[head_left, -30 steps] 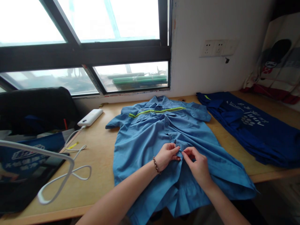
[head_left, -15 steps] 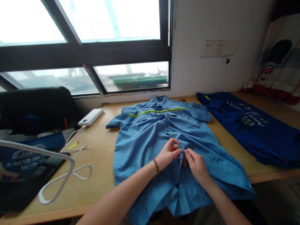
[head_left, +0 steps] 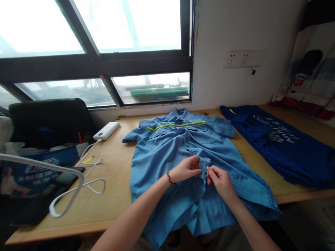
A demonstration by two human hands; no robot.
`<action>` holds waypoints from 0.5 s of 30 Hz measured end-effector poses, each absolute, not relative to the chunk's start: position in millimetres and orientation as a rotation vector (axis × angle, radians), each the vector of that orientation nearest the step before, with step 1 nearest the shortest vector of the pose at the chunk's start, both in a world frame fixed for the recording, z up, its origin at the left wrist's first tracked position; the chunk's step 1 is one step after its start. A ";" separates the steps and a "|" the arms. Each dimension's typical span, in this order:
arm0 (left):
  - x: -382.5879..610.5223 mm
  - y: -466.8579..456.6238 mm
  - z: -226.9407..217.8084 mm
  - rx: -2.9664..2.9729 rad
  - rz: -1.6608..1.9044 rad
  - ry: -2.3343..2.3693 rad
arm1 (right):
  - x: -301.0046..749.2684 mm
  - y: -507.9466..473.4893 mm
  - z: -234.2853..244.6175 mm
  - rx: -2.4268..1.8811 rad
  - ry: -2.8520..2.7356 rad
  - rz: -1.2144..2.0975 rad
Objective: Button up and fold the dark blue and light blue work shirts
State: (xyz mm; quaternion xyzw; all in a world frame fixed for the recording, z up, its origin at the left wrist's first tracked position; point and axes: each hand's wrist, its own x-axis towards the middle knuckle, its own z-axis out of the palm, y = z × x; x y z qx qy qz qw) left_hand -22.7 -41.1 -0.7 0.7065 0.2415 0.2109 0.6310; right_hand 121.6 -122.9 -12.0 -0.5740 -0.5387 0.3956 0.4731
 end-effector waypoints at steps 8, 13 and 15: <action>-86.5 -124.7 35.5 2.425 0.391 1.102 | 194.6 -174.0 -23.8 -1.546 -1.966 -0.051; -132.8 -189.0 -15.9 2.586 0.523 1.392 | 273.3 -202.6 -50.9 -1.609 -2.055 -0.401; -152.8 -199.0 -30.2 2.589 0.650 1.474 | 291.3 -211.1 -53.5 -1.655 -2.103 -0.407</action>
